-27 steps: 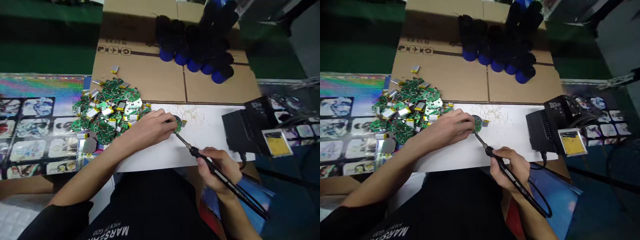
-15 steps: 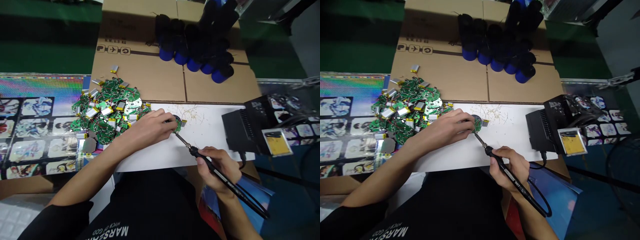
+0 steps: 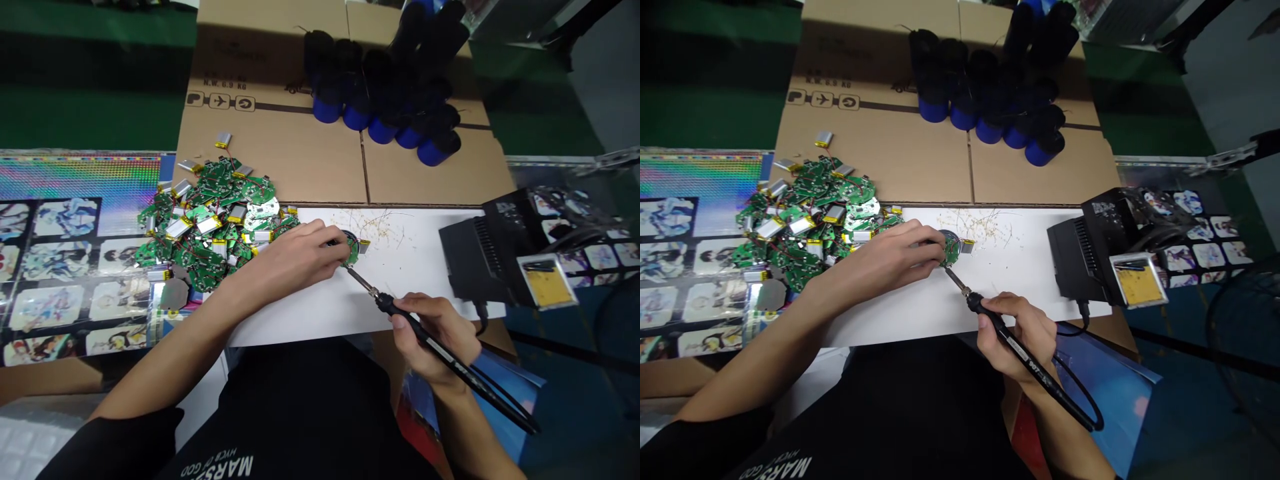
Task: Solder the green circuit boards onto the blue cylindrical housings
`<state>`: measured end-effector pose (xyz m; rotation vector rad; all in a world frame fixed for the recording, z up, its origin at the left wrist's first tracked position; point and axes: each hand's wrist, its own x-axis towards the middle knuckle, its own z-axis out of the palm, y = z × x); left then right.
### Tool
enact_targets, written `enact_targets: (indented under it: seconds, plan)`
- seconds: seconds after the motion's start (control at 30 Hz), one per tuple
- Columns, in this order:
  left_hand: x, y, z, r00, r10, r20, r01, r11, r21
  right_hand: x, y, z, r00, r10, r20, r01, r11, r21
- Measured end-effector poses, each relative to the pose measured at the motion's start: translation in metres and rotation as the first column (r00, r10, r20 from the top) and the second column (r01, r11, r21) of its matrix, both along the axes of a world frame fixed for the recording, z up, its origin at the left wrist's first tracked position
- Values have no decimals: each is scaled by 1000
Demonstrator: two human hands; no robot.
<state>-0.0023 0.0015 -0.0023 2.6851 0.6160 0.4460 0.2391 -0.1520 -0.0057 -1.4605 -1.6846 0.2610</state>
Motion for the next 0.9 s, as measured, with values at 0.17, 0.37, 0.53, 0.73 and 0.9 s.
enact_targets:
  seconds: [0.17, 0.37, 0.53, 0.73, 0.9]
  plan:
    - [0, 0, 0, 1000, -1, -1, 1, 1000, -8, 9, -4, -3, 995, -80, -61, 84, 994, 74]
    - [0, 0, 0, 1000, 8, -20, -8, 1000, 5, 25, -11, -20, 958, -244, -153, 258, 963, 83]
    - [1, 0, -2, 1000, 12, -5, -12, 1000, 3, 29, -16, -25, 933, -299, -202, 320, 944, 82]
    - [1, 0, -3, 1000, 11, 10, -11, 1000, -4, 33, -17, -25, 911, -352, -214, 370, 928, 49]
    - [0, 0, -1, 999, 12, 39, -11, 1000, -15, 37, -19, -28, 904, -373, -209, 388, 921, 34]
